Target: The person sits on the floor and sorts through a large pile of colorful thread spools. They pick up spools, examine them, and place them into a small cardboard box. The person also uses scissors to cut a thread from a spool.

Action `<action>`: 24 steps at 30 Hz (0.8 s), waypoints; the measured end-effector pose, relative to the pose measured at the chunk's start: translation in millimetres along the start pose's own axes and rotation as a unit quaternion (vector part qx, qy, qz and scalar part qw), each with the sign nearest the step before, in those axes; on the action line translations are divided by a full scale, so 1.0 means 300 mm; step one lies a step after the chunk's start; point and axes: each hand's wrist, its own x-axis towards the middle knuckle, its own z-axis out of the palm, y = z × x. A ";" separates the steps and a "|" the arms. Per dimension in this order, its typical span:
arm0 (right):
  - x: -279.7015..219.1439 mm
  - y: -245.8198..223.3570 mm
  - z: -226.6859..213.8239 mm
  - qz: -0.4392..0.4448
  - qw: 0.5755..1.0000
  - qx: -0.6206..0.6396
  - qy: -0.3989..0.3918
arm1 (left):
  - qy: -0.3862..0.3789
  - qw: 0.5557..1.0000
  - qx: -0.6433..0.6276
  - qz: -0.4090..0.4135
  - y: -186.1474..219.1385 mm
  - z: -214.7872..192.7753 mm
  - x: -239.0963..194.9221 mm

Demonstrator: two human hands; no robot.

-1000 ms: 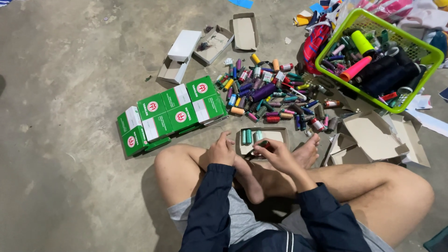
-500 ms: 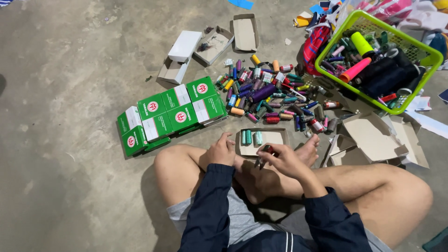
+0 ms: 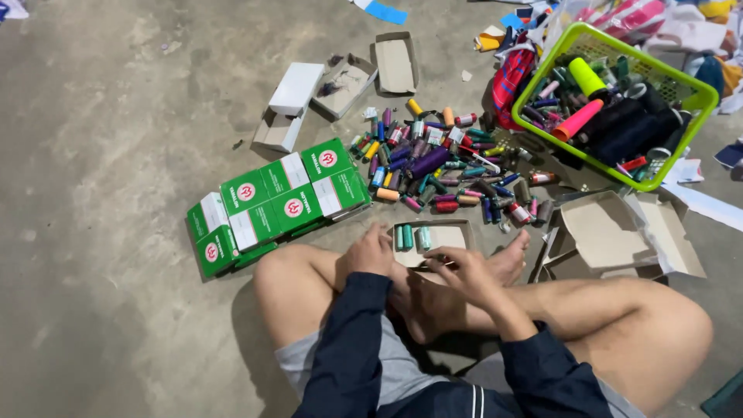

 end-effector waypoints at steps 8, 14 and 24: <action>-0.057 0.050 -0.019 -0.044 0.999 -0.016 -0.022 | 0.000 1.000 0.020 -0.003 0.017 0.015 0.005; -0.049 0.057 0.002 -0.019 0.999 0.028 -0.013 | -0.001 0.999 0.038 0.001 0.012 0.025 0.009; -0.045 0.065 0.010 -0.026 1.000 0.015 -0.001 | 0.019 0.999 0.026 0.018 0.043 0.002 -0.007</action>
